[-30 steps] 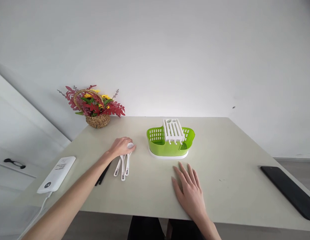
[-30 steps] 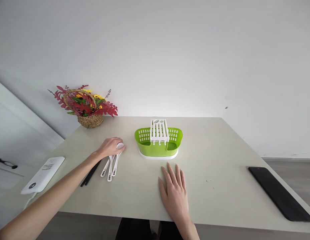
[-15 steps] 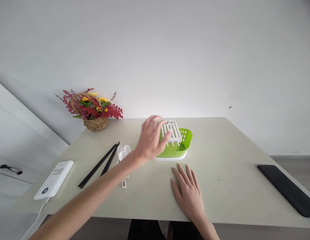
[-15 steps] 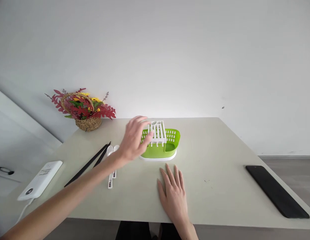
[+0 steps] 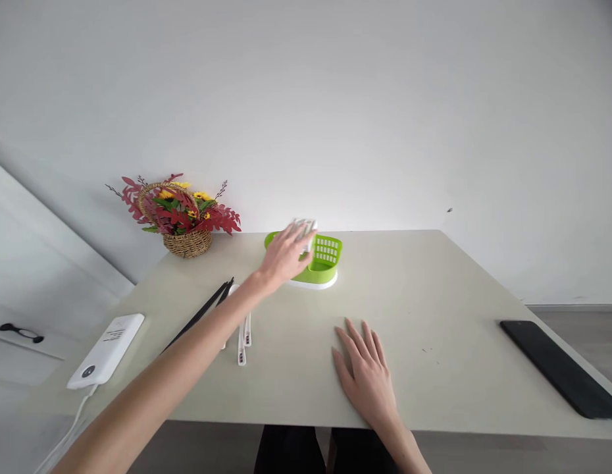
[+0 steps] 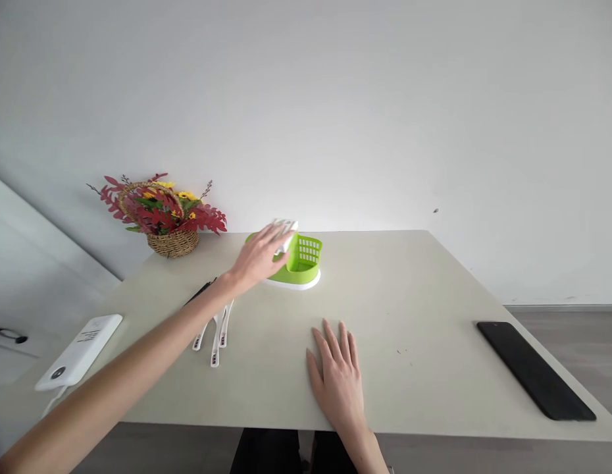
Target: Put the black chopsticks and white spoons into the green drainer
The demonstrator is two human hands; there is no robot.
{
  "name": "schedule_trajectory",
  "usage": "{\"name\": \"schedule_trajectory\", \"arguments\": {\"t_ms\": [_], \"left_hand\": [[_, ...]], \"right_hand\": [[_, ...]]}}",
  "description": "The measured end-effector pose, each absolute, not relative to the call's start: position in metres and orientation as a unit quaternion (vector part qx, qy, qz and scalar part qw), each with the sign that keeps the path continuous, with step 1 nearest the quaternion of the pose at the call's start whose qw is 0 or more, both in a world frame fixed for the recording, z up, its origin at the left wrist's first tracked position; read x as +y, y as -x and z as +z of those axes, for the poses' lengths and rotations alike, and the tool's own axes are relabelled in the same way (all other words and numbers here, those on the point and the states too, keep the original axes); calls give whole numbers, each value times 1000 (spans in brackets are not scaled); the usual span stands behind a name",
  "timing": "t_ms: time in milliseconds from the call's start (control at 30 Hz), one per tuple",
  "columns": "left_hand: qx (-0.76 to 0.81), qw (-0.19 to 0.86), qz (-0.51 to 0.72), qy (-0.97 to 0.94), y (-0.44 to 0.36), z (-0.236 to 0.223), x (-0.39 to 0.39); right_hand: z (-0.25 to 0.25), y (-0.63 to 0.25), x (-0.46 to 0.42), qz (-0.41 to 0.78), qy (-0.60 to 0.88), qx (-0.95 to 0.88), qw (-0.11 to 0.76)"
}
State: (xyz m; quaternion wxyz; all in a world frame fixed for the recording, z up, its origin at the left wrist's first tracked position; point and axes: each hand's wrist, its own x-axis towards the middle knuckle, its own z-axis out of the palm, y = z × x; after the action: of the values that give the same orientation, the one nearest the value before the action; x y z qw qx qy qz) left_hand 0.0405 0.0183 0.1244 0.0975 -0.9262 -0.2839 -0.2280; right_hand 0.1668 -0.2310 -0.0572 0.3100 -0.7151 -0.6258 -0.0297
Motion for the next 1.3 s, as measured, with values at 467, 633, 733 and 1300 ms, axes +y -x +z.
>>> {"name": "schedule_trajectory", "arguments": {"t_ms": [467,633,733,1300], "left_hand": [[-477,143,-178,849,70,135,72],[-505,139,-200,828,70,130,63],[-501,145,-250,816,64,118,33],[-323,-83,-206,920,36,-16,-194]], "right_hand": [[-59,-167,-234,6,722,-626,294],[-60,-167,-237,8,717,-634,290],[-62,-167,-240,8,713,-640,285],[-72,-167,-241,-22,695,-652,302]]}}
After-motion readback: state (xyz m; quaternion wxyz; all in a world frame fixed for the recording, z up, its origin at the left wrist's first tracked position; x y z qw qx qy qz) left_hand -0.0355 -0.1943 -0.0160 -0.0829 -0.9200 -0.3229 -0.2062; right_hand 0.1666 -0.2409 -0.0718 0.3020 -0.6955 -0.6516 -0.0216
